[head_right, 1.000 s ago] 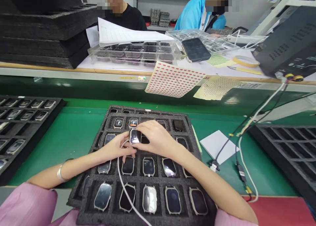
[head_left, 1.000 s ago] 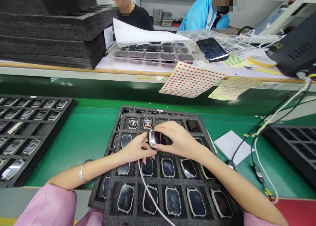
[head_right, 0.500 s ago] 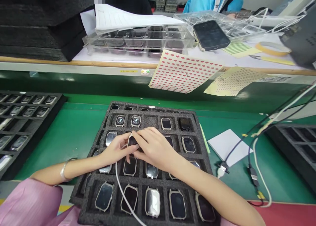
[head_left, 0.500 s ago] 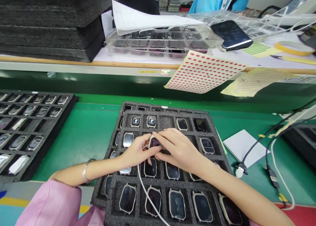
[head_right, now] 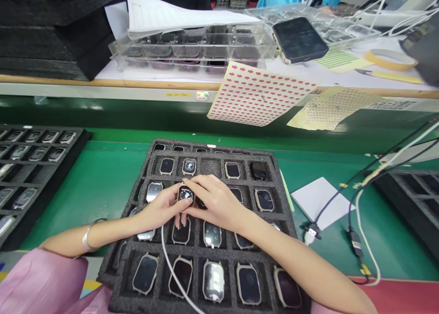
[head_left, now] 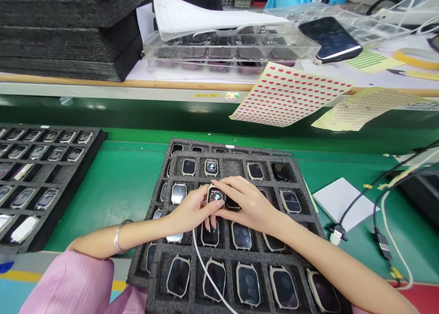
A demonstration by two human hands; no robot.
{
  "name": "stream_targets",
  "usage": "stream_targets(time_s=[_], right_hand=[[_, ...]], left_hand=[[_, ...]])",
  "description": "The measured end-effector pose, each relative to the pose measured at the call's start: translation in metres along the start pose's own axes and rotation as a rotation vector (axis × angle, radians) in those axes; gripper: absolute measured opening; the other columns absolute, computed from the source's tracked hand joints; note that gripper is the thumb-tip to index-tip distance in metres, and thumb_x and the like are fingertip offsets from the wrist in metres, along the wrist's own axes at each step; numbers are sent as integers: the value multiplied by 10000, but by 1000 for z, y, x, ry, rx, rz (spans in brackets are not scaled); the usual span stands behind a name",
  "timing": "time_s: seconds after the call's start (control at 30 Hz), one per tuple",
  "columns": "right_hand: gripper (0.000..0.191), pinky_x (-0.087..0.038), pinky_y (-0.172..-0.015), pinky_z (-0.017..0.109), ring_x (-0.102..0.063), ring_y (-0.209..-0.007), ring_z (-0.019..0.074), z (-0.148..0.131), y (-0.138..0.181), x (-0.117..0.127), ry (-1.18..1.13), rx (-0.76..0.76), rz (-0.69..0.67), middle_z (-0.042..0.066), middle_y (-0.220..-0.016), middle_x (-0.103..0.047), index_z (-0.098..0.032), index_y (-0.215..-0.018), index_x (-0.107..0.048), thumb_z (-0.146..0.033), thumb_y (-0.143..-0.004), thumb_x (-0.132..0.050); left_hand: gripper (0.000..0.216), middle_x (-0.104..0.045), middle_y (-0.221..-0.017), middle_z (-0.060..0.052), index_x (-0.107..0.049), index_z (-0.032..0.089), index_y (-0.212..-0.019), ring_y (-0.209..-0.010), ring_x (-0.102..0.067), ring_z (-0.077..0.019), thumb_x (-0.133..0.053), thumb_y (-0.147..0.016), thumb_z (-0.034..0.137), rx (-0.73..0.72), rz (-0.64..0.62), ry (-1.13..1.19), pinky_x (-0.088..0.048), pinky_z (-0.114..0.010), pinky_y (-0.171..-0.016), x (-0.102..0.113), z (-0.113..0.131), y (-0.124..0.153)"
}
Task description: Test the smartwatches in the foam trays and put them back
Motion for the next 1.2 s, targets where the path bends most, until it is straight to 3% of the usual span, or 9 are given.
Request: stream_targets(time_s=[0.17, 0.63, 1.0, 1.2], right_hand=[[428, -504, -871, 411, -600, -1018, 264, 1, 2, -1, -70, -47, 27, 131, -1092, -634, -146, -1249, -502, -364, -900, -621], [362, -509, -836, 418, -618, -972, 265, 0, 1, -2, -14, -52, 34, 129, -1035, -652, -131, -1173, -550, -379, -913, -599], [364, -497, -811, 417, -610, -923, 273, -5, 0, -2, 67, -6, 29, 146, -996, -652, -83, -1130, -565, -366, -906, -610], [347, -476, -859, 421, -581, -986, 269, 13, -6, 22, -42, -27, 42, 130, -1068, -609, -123, -1114, -573, -313, -844, -678]], left_hand=[[318, -547, -583, 46, -477, 156, -1062, -403, -531, -99, -555, -892, 414, 16, 19, -28, -440, -174, -368, 2, 2, 1], [328, -513, -475, 81, -479, 149, -1100, -355, -501, -93, -536, -901, 404, 58, 41, -118, -374, -151, -354, 3, 3, 2], [326, -489, -494, 86, -448, 148, -1124, -375, -461, -94, -455, -934, 413, 75, 12, -252, -361, -182, -389, 1, 4, 1], [382, -478, -654, 65, -445, 170, -1155, -473, -427, -70, -553, -889, 422, 12, 31, -205, -362, -188, -449, 0, 6, 1]])
Point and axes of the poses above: each hand's wrist, its own y-axis away from the middle knuckle, its own x-axis out of the back of the hand, z = x × y, the point moved 5 cm from there along -y, towards the middle knuckle
